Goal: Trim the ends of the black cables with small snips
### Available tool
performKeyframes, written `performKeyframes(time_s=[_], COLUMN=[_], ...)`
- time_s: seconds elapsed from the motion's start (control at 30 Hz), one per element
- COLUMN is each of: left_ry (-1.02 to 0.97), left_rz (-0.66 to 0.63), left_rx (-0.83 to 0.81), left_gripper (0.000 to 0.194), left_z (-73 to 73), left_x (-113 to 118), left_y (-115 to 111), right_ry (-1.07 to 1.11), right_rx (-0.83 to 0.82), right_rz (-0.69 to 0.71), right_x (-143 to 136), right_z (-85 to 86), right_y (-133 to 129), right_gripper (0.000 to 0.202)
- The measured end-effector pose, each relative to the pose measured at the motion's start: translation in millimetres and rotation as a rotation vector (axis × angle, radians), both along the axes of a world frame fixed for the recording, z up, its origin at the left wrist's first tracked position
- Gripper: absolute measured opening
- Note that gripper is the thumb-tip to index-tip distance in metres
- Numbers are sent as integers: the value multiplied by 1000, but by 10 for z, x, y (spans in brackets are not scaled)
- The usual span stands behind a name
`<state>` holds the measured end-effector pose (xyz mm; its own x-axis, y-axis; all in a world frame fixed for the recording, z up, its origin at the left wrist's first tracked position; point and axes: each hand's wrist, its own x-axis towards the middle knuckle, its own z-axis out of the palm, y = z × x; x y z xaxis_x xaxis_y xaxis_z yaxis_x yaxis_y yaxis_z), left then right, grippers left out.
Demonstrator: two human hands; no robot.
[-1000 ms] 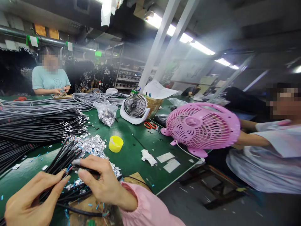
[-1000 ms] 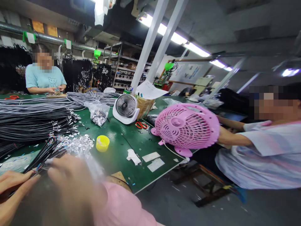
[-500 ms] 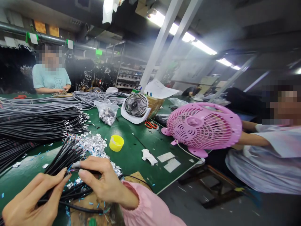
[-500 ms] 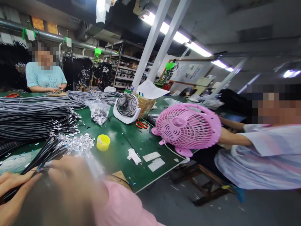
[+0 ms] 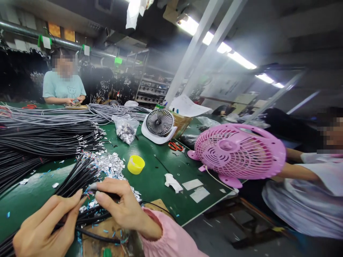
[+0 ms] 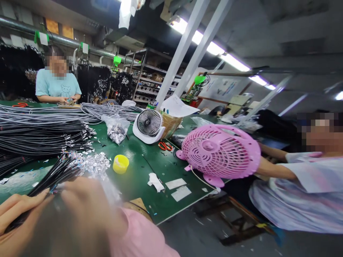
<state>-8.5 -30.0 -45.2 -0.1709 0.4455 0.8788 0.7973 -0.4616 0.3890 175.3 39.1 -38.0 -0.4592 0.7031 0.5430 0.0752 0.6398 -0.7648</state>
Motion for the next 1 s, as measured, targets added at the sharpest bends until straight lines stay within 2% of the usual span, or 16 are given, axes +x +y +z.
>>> performKeyframes(time_s=[0.1,0.23,0.3,0.43,0.5,0.6,0.7,0.83,1.0], left_ry=[125,184,141,-118,-267,-480,-671,-759,-638], left_rz=[-71,-26,-6,-28,-142,-301,-385,-448,-485], left_rx=[53,83,56,-178,-338,-647,-831,-877,-993], left_gripper=[17,19,18,16,29,64,75,72,71], left_z=[31,20,11,92,194,363,454,413,274], left_x=[-14,28,84,152,141,121,126,100,-25], left_y=[7,-9,-29,-24,14,75,99,93,90], right_ry=[1,11,19,20,19,21,22,-7,-75], right_rx=[-11,-18,-28,-19,0,15,23,44,107], right_rz=[-4,-31,-59,-72,-60,-34,-13,-50,-13], right_x=[-5,-13,-12,-1,2,1,-3,-9,-41], right_z=[16,14,-4,-43,-48,-37,-29,-52,-92], right_y=[0,-4,-6,-5,-5,-5,4,26,47], right_gripper=[37,37,36,31,30,28,27,29,24])
